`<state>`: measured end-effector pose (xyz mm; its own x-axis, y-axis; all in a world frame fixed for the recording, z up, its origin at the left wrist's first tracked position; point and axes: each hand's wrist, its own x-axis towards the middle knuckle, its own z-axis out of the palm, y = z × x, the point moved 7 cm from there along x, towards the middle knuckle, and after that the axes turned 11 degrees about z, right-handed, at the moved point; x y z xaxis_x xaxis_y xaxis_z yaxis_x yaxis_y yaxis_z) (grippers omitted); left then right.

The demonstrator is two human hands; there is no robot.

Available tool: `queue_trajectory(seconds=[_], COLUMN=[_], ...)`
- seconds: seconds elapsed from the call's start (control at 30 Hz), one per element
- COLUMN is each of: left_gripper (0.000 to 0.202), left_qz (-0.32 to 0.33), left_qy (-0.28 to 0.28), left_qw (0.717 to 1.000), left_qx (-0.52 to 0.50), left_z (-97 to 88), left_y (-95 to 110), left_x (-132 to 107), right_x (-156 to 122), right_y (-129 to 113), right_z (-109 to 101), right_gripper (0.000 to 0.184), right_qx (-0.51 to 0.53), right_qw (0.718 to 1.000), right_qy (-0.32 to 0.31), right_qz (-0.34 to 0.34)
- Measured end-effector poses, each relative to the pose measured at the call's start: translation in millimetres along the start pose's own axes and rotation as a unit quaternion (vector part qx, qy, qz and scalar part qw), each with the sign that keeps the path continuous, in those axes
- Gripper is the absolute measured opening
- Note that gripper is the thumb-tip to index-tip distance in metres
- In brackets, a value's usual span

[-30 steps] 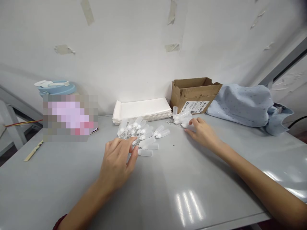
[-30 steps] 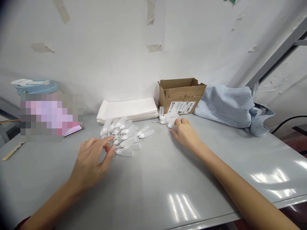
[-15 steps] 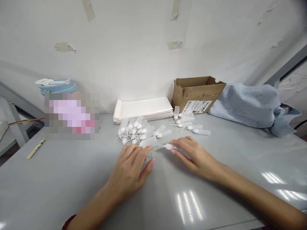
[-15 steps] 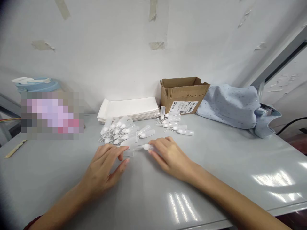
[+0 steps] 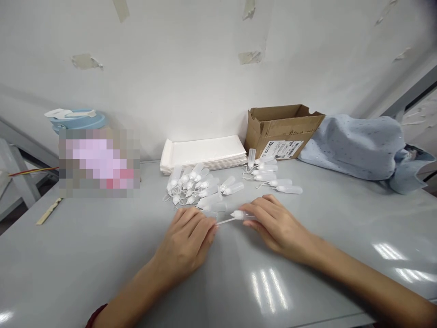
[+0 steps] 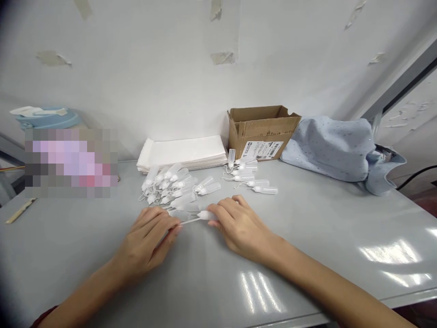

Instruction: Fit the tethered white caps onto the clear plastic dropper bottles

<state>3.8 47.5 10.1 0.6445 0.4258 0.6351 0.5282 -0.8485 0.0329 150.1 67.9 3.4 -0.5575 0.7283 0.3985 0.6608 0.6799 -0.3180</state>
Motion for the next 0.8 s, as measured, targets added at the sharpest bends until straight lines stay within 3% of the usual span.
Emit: queue_trajectory(seconds=[0.23, 0.47, 0.63, 0.73, 0.8], left_gripper=[0.013, 0.025, 0.017, 0.016, 0.013], left_qz=[-0.027, -0.052, -0.043, -0.080, -0.139], left_qy=[0.043, 0.041, 0.039, 0.029, 0.013], left_qw=[0.998, 0.995, 0.995, 0.989, 0.979], left_qx=[-0.024, -0.071, -0.085, -0.117, -0.146], left_z=[-7.8, -6.0, -5.0, -4.1, -2.3], left_y=[-12.4, -9.4, -7.5, -10.3, -14.3], left_x=[-5.0, -4.3, -3.9, -3.5, -4.0], right_x=[4.1, 1.5, 1.1, 1.6, 1.8], right_y=[20.0, 4.3, 4.7, 6.7, 7.8], right_z=[-8.4, -6.9, -8.2, -7.3, -5.1], right_gripper=[0.018, 0.019, 0.018, 0.019, 0.018], right_qx=[0.055, 0.123, 0.139, 0.154, 0.179], right_qw=[0.995, 0.990, 0.987, 0.982, 0.973], right_qy=[-0.010, -0.033, -0.041, -0.057, -0.076], right_qz=[0.080, 0.067, 0.075, 0.095, 0.121])
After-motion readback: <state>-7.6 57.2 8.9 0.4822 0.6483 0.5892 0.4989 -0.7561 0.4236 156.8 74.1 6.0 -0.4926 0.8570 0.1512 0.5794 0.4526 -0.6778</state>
